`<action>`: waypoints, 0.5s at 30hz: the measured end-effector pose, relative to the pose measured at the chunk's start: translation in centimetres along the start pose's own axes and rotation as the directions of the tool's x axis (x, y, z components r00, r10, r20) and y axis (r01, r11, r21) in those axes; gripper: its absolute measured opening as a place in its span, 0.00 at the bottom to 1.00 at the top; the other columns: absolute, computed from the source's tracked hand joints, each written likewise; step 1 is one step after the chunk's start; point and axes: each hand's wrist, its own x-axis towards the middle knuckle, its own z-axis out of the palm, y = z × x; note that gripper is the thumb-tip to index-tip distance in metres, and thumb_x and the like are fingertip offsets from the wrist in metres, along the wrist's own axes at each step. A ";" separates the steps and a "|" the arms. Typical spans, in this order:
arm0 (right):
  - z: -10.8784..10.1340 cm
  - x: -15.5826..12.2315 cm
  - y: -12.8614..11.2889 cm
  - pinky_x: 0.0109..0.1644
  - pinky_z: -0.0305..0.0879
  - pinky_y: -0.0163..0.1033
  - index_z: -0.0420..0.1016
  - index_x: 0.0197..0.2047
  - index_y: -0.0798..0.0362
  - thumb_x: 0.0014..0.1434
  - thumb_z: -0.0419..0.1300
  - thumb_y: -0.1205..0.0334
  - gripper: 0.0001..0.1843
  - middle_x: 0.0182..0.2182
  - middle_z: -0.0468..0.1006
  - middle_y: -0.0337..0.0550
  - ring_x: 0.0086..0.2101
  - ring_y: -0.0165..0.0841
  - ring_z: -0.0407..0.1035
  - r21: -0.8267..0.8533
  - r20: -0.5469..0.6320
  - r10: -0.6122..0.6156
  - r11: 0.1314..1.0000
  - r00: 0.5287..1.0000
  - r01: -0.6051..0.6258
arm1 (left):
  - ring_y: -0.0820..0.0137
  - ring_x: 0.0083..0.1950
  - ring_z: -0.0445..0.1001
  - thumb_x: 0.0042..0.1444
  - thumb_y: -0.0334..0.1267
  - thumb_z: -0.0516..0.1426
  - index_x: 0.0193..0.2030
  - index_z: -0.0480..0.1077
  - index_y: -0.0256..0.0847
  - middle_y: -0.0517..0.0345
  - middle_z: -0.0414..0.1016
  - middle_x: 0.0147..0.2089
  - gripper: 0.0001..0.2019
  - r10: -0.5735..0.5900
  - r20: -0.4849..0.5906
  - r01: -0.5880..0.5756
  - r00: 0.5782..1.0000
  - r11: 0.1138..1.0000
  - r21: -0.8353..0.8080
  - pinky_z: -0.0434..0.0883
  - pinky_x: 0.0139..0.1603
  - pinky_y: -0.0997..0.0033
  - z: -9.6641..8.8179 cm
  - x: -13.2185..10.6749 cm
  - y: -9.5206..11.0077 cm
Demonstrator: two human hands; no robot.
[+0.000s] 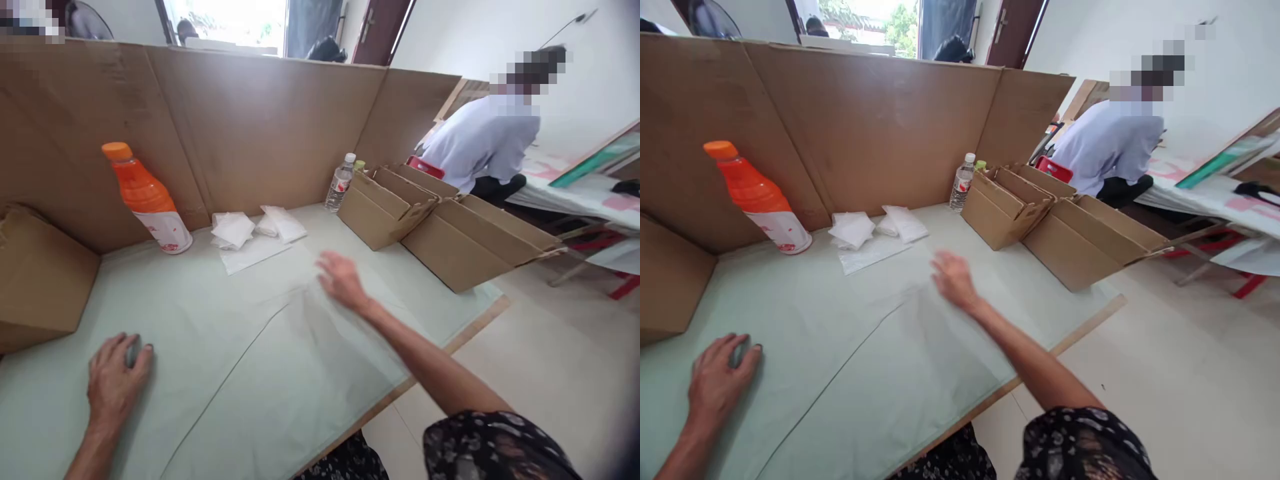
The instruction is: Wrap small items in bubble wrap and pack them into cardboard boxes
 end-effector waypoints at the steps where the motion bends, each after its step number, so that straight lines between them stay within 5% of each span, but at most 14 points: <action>1: -2.4 1.4 2.7 0.64 0.53 0.68 0.74 0.59 0.60 0.64 0.54 0.69 0.21 0.66 0.67 0.68 0.67 0.57 0.57 -0.040 -0.064 0.101 0.994 0.993 -0.104 | 0.43 0.63 0.73 0.57 0.56 0.52 0.44 0.76 0.37 0.36 0.77 0.58 0.25 0.037 0.018 -0.037 0.999 0.999 0.001 0.68 0.66 0.38 0.3 -1.0 1.4; 4: -8.9 5.5 9.1 0.69 0.42 0.60 0.61 0.69 0.63 0.64 0.59 0.68 0.31 0.72 0.57 0.66 0.71 0.51 0.45 -0.241 -0.269 0.389 0.859 0.881 -0.452 | 0.44 0.63 0.72 0.63 0.54 0.49 0.49 0.76 0.33 0.32 0.75 0.60 0.26 0.148 0.060 -0.147 0.987 0.989 -0.022 0.69 0.65 0.41 1.3 -3.6 6.0; 7: -12.4 8.3 12.6 0.62 0.47 0.60 0.68 0.61 0.70 0.65 0.58 0.71 0.23 0.59 0.71 0.77 0.64 0.53 0.58 -0.248 -0.213 0.509 0.798 0.834 -0.550 | 0.47 0.63 0.72 0.65 0.51 0.49 0.51 0.75 0.34 0.34 0.75 0.60 0.23 0.215 0.066 -0.213 0.974 0.976 -0.045 0.69 0.65 0.44 1.9 -5.2 9.4; 10: -12.5 8.5 13.2 0.54 0.53 0.56 0.77 0.43 0.65 0.63 0.58 0.73 0.08 0.41 0.80 0.71 0.49 0.50 0.69 -0.246 -0.103 0.533 0.804 0.840 -0.541 | 0.49 0.63 0.73 0.66 0.50 0.50 0.51 0.76 0.36 0.36 0.76 0.60 0.22 0.215 0.063 -0.211 0.975 0.975 -0.066 0.70 0.64 0.46 2.1 -5.4 10.5; 15: -11.2 2.7 9.1 0.53 0.58 0.53 0.76 0.31 0.53 0.60 0.61 0.65 0.06 0.35 0.81 0.55 0.43 0.46 0.72 -0.219 -0.058 0.355 0.907 0.933 -0.359 | 0.50 0.63 0.73 0.63 0.50 0.53 0.50 0.76 0.40 0.40 0.77 0.59 0.19 0.155 0.077 -0.143 0.985 0.979 -0.147 0.69 0.65 0.46 1.8 -4.9 10.2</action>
